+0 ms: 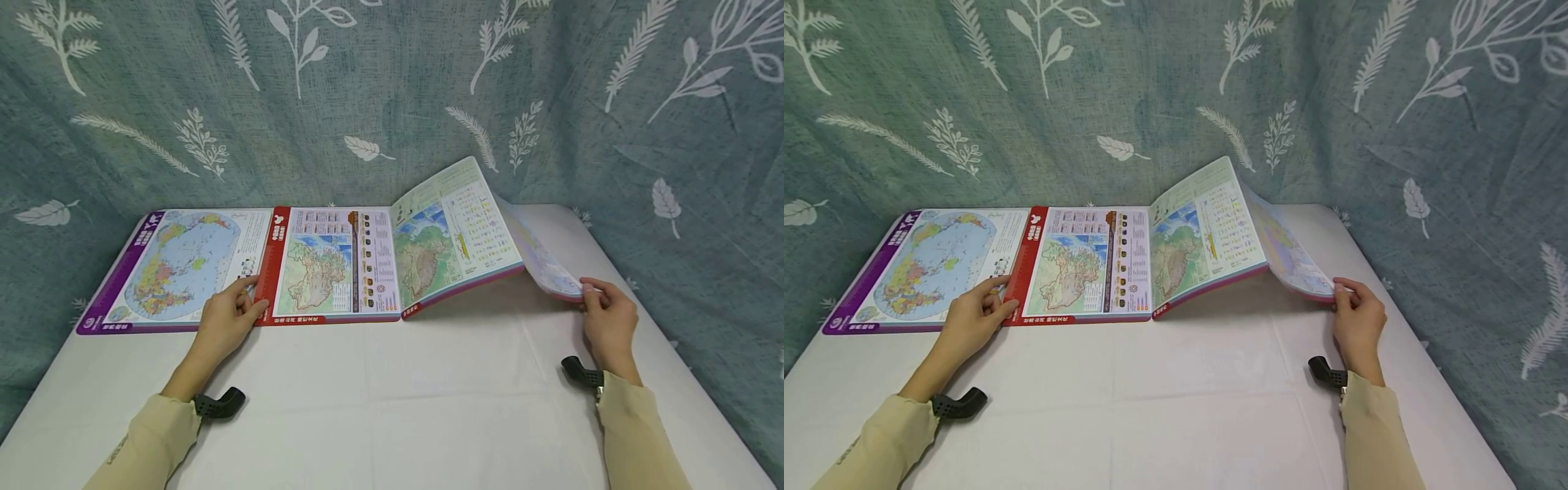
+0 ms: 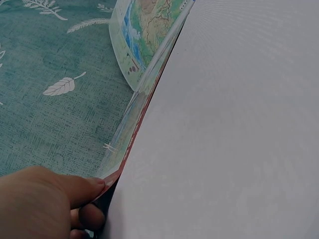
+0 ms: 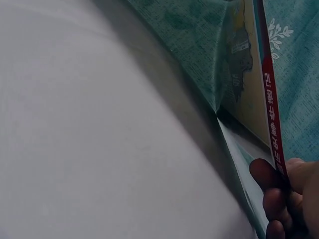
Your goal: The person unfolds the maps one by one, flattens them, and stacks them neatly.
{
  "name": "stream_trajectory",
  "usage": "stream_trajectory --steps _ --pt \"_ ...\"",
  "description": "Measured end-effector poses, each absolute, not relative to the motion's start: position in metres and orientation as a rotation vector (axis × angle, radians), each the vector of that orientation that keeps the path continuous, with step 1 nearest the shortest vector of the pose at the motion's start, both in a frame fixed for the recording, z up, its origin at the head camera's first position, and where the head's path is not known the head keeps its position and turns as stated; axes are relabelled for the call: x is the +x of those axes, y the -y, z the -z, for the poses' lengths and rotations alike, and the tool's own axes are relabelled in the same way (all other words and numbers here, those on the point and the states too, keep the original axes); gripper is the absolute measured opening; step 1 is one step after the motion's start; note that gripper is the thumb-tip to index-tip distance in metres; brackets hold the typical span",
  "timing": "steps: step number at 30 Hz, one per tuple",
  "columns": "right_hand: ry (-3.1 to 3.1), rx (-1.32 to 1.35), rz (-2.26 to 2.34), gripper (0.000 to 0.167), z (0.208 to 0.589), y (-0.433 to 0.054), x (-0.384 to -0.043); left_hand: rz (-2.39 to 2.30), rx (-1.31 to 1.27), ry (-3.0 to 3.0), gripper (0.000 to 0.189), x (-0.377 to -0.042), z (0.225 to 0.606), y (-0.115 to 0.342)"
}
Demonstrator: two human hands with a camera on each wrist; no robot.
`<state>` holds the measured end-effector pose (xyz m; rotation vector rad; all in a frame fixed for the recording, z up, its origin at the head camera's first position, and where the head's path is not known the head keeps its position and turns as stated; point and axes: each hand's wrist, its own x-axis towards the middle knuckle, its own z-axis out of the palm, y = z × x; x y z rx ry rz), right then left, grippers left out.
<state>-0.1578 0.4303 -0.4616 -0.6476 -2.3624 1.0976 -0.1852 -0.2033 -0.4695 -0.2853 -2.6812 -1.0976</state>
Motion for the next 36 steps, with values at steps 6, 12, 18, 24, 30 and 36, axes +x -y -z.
stream_trajectory --steps 6,12,18,24,30,36 --pt "2.288 -0.718 -1.174 0.037 0.462 -0.438 -0.158 1.099 -0.287 2.680 0.049 -0.185 0.469 0.203" --pt "2.258 -0.830 -1.160 0.041 0.461 -0.441 -0.157 1.107 -0.278 2.682 0.049 -0.185 0.469 0.203" --pt "2.247 -0.890 -1.122 0.053 0.457 -0.439 -0.156 1.099 -0.283 2.677 0.049 -0.185 0.470 0.203" --pt "2.263 -0.939 -1.094 0.067 0.457 -0.440 -0.154 1.099 -0.273 2.684 0.049 -0.185 0.470 0.203" --pt "2.327 -0.947 -1.081 0.071 0.459 -0.446 -0.151 1.093 -0.271 2.683 0.049 -0.186 0.470 0.203" --pt "2.341 -0.913 -1.014 0.069 0.460 -0.454 -0.148 1.094 -0.275 2.679 0.049 -0.187 0.469 0.203"
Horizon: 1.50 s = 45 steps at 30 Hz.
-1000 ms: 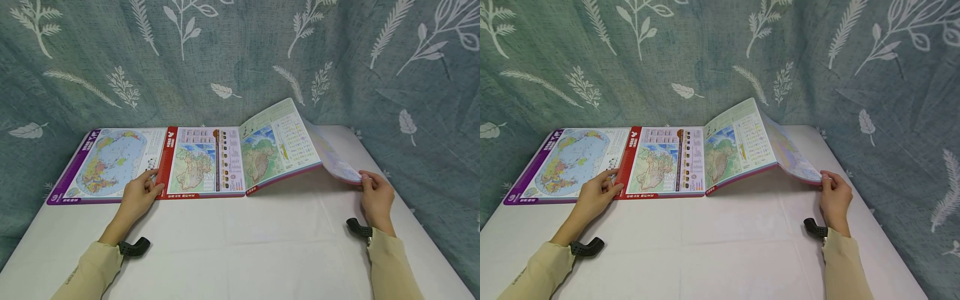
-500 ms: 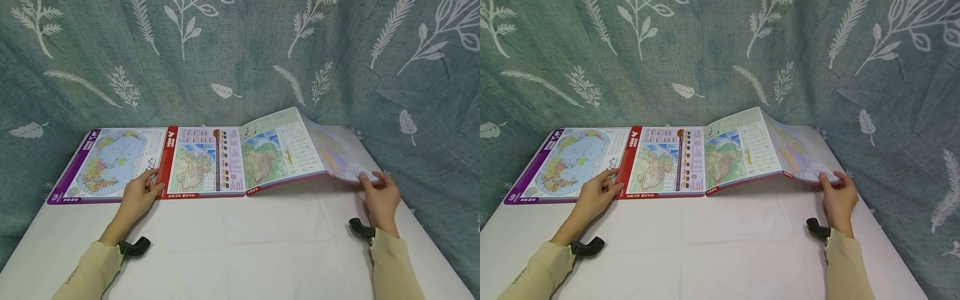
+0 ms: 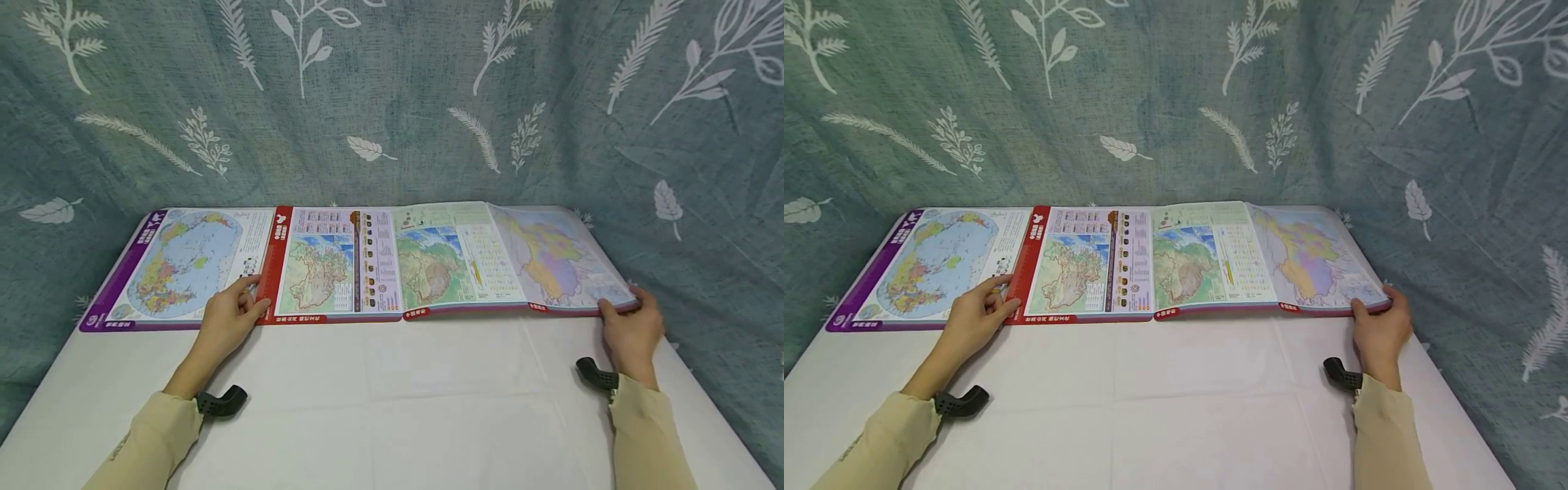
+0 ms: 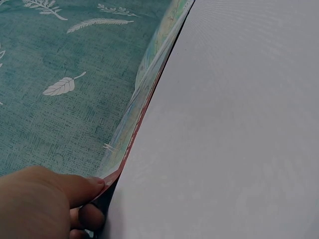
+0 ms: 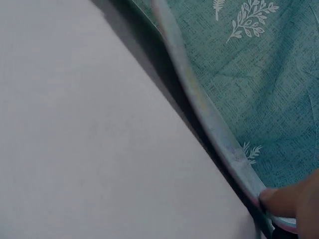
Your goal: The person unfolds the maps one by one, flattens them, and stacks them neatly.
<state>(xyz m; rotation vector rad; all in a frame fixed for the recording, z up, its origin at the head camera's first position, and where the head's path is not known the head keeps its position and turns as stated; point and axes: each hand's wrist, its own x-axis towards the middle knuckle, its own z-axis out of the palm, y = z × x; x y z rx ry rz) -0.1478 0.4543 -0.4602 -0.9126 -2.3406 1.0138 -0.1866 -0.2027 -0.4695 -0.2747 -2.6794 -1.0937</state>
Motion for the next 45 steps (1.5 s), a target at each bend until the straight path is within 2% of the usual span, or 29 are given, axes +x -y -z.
stream_trajectory --steps 13,22,29,45 --pt "2.287 -0.923 -0.889 0.062 0.462 -0.455 -0.146 1.098 -0.258 2.625 0.043 -0.186 0.469 0.203" --pt "2.254 -0.863 -0.904 0.057 0.459 -0.442 -0.150 1.136 -0.168 2.488 0.021 -0.184 0.471 0.204" --pt "2.244 -0.760 -0.921 0.053 0.455 -0.424 -0.156 1.227 -0.027 2.353 0.011 -0.184 0.469 0.204" --pt "2.225 -0.349 -0.886 0.042 0.453 -0.364 -0.164 1.200 0.071 2.268 0.016 -0.186 0.467 0.208"
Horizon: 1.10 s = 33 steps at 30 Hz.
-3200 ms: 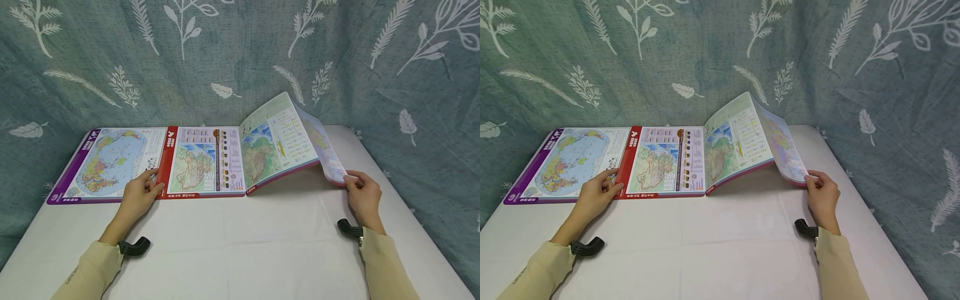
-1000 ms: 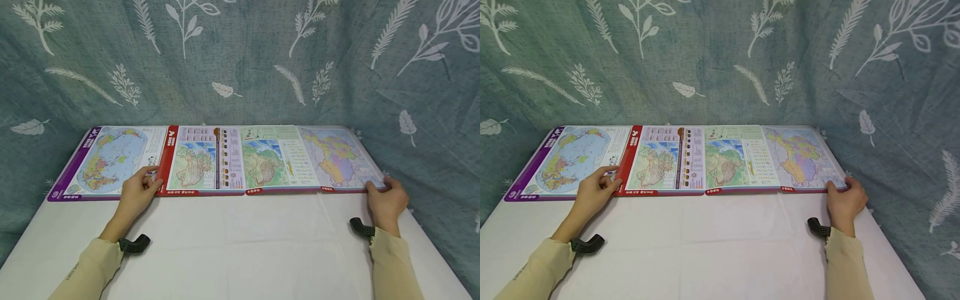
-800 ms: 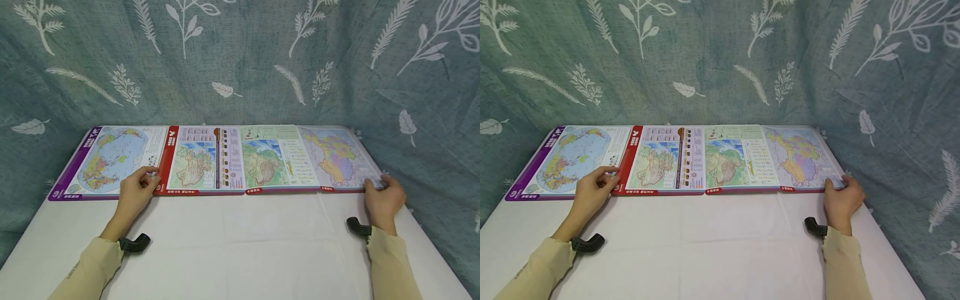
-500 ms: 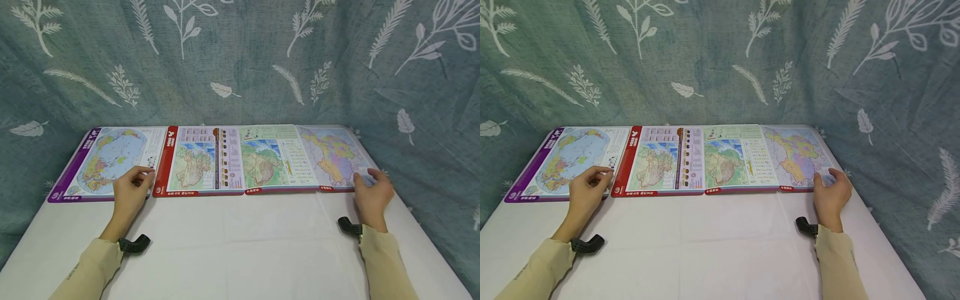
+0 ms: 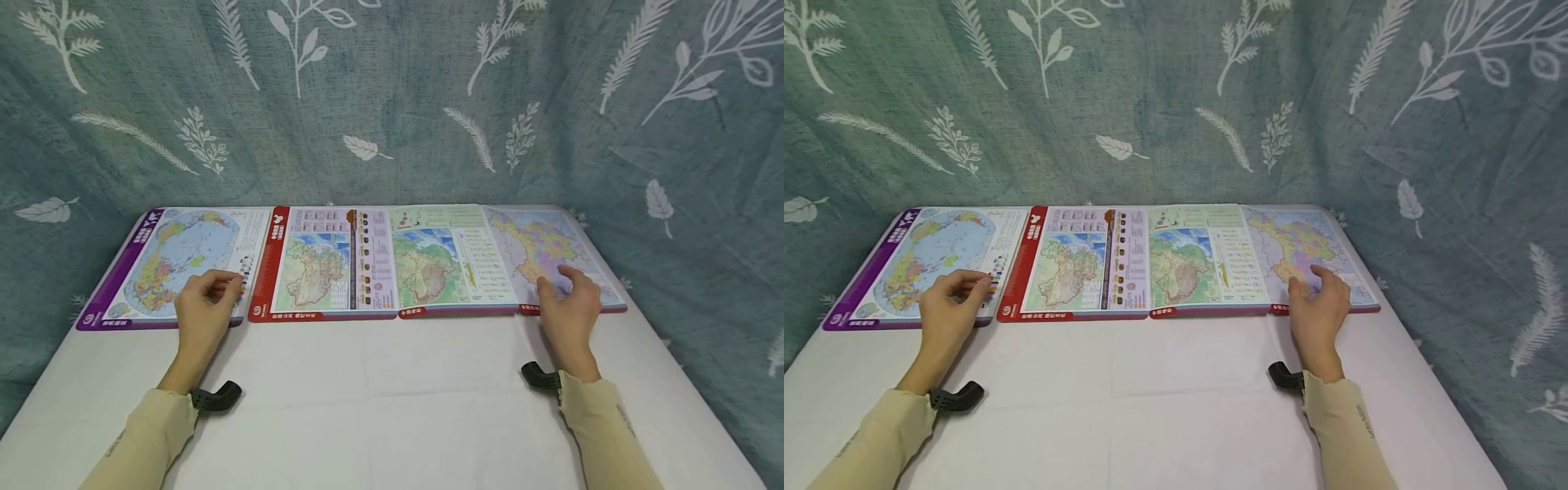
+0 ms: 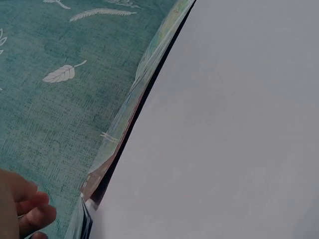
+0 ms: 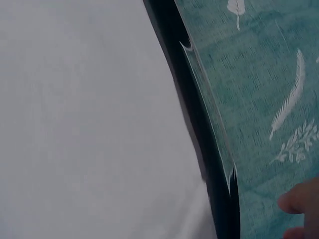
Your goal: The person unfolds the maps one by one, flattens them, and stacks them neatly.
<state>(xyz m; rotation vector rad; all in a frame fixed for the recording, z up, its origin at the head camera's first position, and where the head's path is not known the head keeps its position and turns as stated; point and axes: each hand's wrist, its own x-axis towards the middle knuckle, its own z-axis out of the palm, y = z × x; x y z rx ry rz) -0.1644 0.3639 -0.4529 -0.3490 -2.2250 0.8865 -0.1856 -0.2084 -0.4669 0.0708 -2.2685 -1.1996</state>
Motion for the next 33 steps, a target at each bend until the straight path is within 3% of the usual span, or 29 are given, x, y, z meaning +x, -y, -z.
stream_trajectory --steps 33 --pt "2.259 0.013 -0.854 0.042 0.465 -0.208 -0.196 1.178 0.280 2.191 0.021 -0.189 0.464 0.249"
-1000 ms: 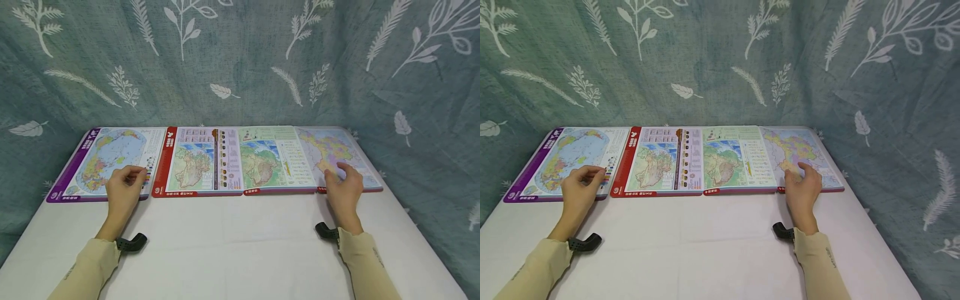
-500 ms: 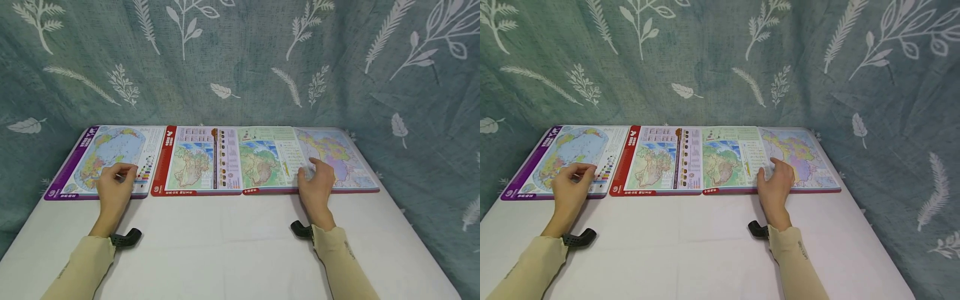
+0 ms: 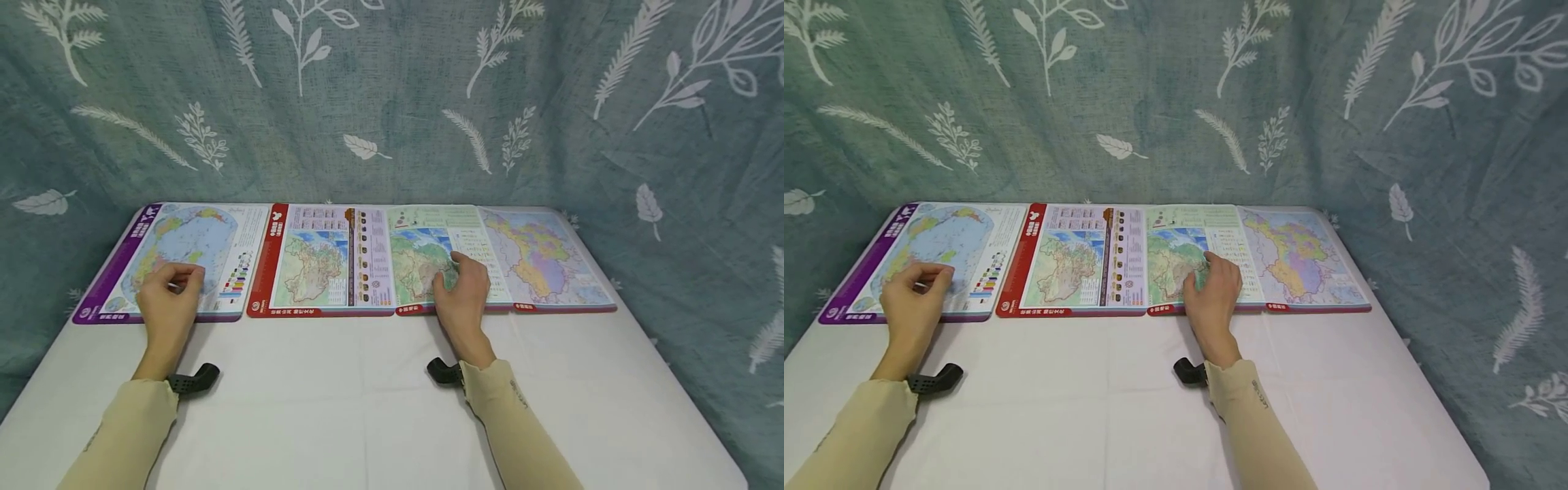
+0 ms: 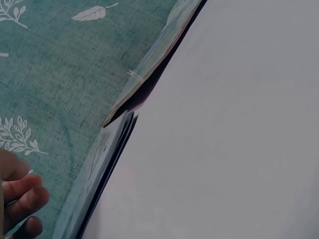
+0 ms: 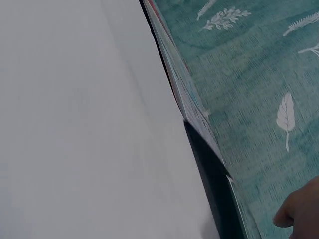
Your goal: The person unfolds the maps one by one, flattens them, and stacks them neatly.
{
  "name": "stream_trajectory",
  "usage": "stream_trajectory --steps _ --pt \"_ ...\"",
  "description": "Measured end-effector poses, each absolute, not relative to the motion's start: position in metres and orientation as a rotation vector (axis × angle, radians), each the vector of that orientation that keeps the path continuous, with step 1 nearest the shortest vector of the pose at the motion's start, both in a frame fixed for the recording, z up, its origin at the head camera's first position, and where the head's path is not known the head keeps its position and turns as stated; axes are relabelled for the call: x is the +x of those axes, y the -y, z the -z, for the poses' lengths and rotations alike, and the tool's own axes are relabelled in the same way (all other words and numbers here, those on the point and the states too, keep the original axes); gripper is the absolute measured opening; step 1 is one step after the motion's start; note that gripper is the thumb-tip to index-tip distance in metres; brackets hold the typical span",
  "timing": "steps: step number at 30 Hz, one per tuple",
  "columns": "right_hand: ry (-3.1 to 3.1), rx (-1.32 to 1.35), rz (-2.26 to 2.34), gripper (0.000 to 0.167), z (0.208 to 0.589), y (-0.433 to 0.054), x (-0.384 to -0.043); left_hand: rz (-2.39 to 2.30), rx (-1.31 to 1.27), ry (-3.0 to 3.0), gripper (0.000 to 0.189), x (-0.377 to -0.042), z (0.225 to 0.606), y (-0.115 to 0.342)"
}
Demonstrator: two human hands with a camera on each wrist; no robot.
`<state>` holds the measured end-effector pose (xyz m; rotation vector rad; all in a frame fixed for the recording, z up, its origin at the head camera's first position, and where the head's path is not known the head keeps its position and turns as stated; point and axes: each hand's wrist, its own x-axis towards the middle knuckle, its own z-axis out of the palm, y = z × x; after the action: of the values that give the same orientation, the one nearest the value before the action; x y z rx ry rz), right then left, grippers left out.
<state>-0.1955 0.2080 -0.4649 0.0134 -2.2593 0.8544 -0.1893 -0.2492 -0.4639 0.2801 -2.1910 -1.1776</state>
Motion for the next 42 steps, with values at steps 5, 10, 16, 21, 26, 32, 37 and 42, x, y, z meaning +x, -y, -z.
stream_trajectory --steps 5,10,16,21,26,32,37,42 --pt "2.260 0.053 -0.886 0.041 0.465 -0.181 -0.198 1.198 0.323 2.214 0.025 -0.189 0.464 0.253" --pt "2.274 0.085 -0.886 0.042 0.468 -0.155 -0.202 1.210 0.348 2.215 0.026 -0.189 0.462 0.258" --pt "2.329 0.114 -0.867 0.044 0.468 -0.123 -0.202 1.207 0.421 2.199 0.026 -0.192 0.460 0.265" --pt "2.393 0.170 -0.888 0.045 0.468 -0.094 -0.200 1.222 0.459 2.167 0.027 -0.192 0.461 0.273" --pt "2.441 0.222 -0.923 0.045 0.468 -0.068 -0.201 1.245 0.537 2.120 0.034 -0.192 0.460 0.283" --pt "2.498 0.258 -0.927 0.044 0.469 -0.043 -0.203 1.301 0.610 2.062 0.032 -0.191 0.459 0.294" --pt "2.555 0.281 -0.884 0.040 0.471 -0.018 -0.203 1.453 0.721 1.937 0.016 -0.188 0.455 0.302" --pt "2.634 0.301 -0.849 0.042 0.469 0.004 -0.201 1.528 0.776 1.807 0.006 -0.186 0.454 0.308"
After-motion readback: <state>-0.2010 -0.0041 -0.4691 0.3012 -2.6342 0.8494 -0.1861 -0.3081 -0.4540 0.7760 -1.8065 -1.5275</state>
